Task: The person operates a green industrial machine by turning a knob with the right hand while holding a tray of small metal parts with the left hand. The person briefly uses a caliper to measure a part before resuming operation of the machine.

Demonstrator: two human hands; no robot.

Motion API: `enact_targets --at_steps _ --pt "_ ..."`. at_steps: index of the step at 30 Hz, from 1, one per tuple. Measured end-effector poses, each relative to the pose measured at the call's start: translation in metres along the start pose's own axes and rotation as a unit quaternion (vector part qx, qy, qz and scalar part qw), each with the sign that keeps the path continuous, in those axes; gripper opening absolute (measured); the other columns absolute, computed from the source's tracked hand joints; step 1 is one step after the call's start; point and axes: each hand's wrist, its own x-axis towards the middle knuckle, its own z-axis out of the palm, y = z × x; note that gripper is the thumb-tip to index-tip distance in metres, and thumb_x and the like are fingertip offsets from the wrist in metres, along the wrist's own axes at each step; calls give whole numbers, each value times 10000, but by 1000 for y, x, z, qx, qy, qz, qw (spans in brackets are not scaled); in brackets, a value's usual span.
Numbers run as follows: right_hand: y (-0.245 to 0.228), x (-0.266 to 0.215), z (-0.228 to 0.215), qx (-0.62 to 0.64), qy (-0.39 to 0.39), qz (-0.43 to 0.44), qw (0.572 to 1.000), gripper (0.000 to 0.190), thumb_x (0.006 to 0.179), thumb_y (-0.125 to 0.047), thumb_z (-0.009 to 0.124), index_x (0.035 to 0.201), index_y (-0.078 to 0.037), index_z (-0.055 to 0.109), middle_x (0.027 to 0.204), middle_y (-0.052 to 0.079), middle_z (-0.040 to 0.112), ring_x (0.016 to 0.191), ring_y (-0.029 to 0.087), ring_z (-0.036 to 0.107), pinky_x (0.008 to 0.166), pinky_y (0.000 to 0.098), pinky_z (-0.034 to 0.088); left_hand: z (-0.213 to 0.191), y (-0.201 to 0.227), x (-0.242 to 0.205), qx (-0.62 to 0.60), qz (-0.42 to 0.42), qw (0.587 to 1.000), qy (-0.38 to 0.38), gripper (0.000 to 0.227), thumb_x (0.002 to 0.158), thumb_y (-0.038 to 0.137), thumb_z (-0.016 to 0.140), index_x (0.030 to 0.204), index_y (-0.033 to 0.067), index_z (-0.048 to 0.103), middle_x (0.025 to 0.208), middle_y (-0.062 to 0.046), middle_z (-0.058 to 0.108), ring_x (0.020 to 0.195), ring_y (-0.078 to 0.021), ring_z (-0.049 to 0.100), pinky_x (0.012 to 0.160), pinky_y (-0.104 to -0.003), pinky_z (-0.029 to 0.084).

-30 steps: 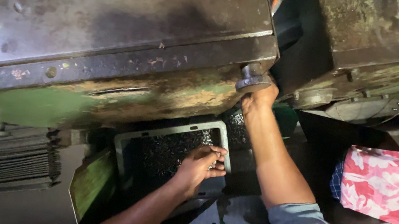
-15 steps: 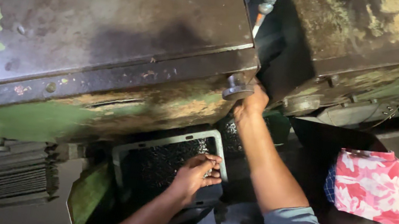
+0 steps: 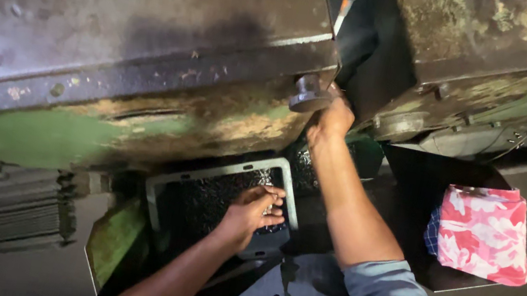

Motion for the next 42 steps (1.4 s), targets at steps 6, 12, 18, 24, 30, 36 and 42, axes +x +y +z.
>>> enact_targets --at_steps 6,12,18,24,30,36,42 --pt "-8 -9 0 -18 21 90 996 238 925 -80 612 1109 49 692 1008 158 720 891 293 712 818 438 607 -6 -4 6 13 2 1000 -3 267 996 221 577 1145 27 684 1033 -65 611 917 -191 612 849 -394 617" --pt "-27 0 -42 79 -128 244 958 345 833 81 498 1153 -7 594 1079 150 651 969 294 647 865 393 585 -7 -11 9 28 -4 999 -23 258 1017 220 557 1134 21 674 1041 -64 614 916 -175 614 848 -382 613" --pt "-37 -35 -60 19 -28 197 980 321 938 120 427 1227 82 561 1155 175 664 1052 265 679 964 345 610 -4 -3 3 -10 12 999 -38 220 1015 185 567 1115 13 661 1040 -70 619 916 -190 626 851 -381 610" --pt "-44 -65 -41 -3 10 129 992 163 1005 30 569 1138 118 604 1108 177 643 1010 263 666 964 358 598 5 -3 1 -39 18 998 -45 213 1006 166 564 1118 18 668 983 -56 611 877 -179 629 847 -382 621" --pt "-42 -47 -38 -19 -65 85 994 180 977 61 581 1149 76 632 1053 117 636 973 220 661 929 325 610 12 -12 -4 -6 6 999 -42 208 991 158 555 1105 22 664 970 -46 616 848 -184 635 814 -373 614" --pt "-37 -26 -27 -10 -41 104 994 166 1022 -74 631 1131 45 670 963 99 651 872 203 633 818 299 589 20 -1 -8 6 -13 1000 -26 237 993 197 560 1120 31 672 966 -40 614 838 -163 628 819 -378 618" --pt "-29 -25 -20 0 -36 99 994 108 1008 -3 630 1105 28 669 1001 68 694 886 162 685 803 267 607 34 15 -12 10 23 999 -42 253 1005 204 558 1134 15 663 984 -51 615 883 -178 624 821 -381 612"
